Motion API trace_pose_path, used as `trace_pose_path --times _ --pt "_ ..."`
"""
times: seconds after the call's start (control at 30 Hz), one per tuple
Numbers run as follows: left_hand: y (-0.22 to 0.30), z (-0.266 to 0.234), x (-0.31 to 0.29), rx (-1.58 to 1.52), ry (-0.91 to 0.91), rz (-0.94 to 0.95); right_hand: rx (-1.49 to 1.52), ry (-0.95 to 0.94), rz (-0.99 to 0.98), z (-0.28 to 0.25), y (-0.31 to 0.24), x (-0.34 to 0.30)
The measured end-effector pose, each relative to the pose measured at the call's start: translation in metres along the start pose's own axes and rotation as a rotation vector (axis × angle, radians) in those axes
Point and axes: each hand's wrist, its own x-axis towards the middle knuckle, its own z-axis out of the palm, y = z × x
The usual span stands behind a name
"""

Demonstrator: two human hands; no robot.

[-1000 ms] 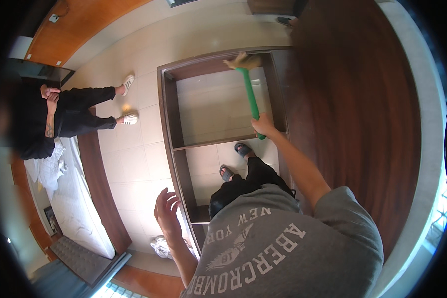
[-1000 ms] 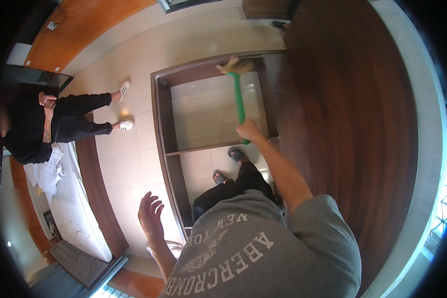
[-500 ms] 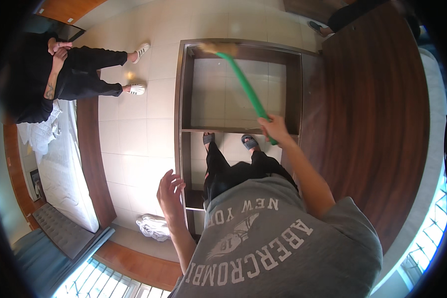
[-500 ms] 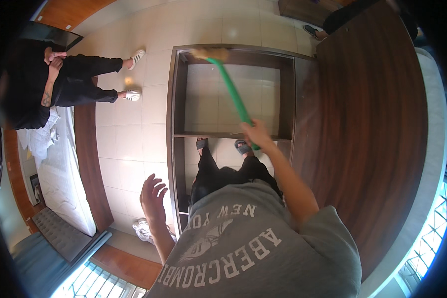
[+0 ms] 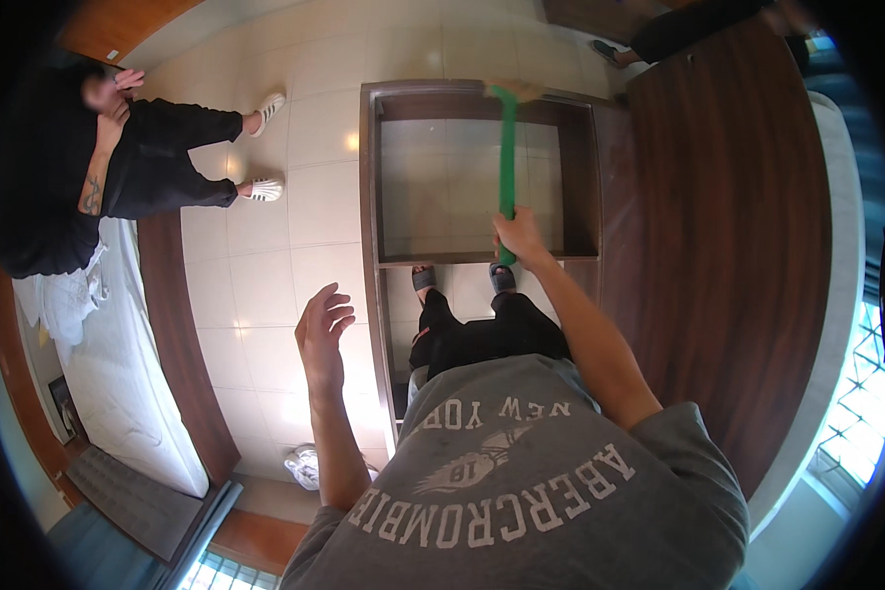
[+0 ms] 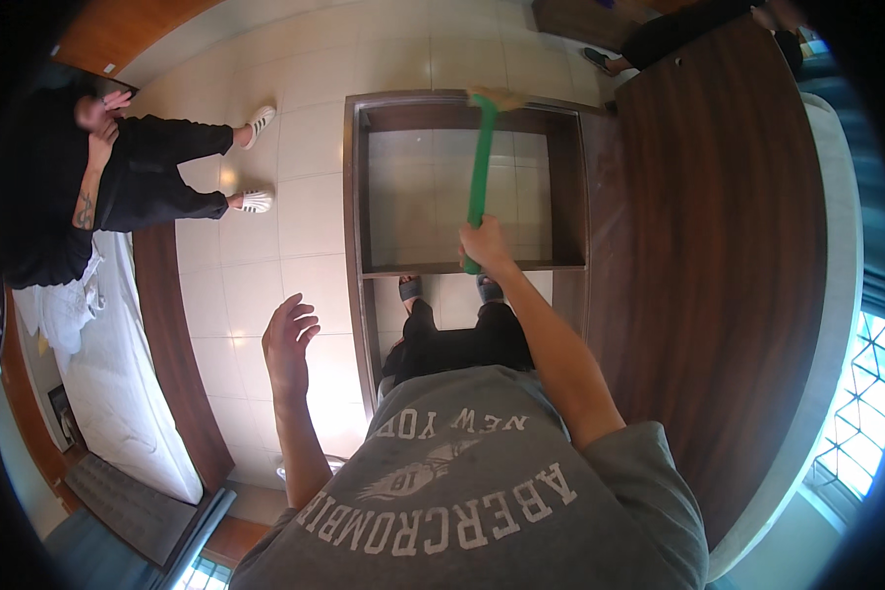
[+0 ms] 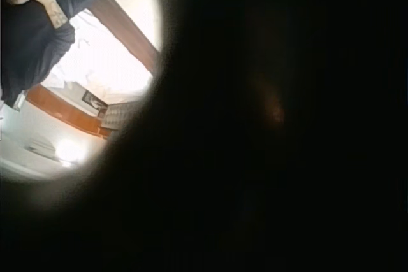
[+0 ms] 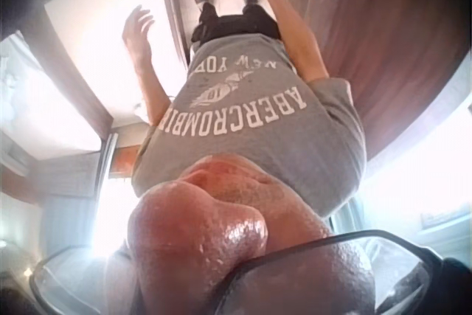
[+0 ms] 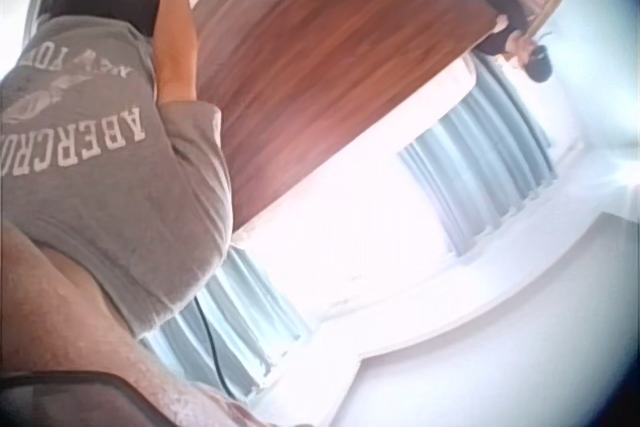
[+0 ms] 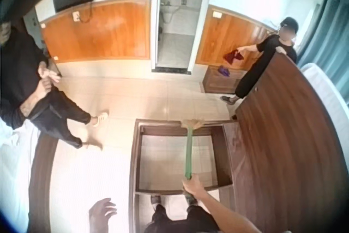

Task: The person removes a wooden headboard from a bed frame and then uses a green-handled broom to sweep the interior surfaces of the bed frame. The person continues sweeping the frame while another person stands nearby.

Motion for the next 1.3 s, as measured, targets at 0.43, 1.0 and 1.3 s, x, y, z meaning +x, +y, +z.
trace_pose_path --times 0.43,1.0,1.3 --pt "0.025 0.013 0.053 -0.097 -0.264 0.009 0.044 -0.29 0.023 0.011 -0.041 -0.061" --pt "0.0 -0.054 0.031 -0.08 0.017 -0.074 0.21 -0.294 0.347 0.06 -0.063 -0.015" --pt "0.016 -0.032 0.049 -0.099 -0.144 -0.019 0.243 -0.246 0.322 0.086 -0.034 0.046"
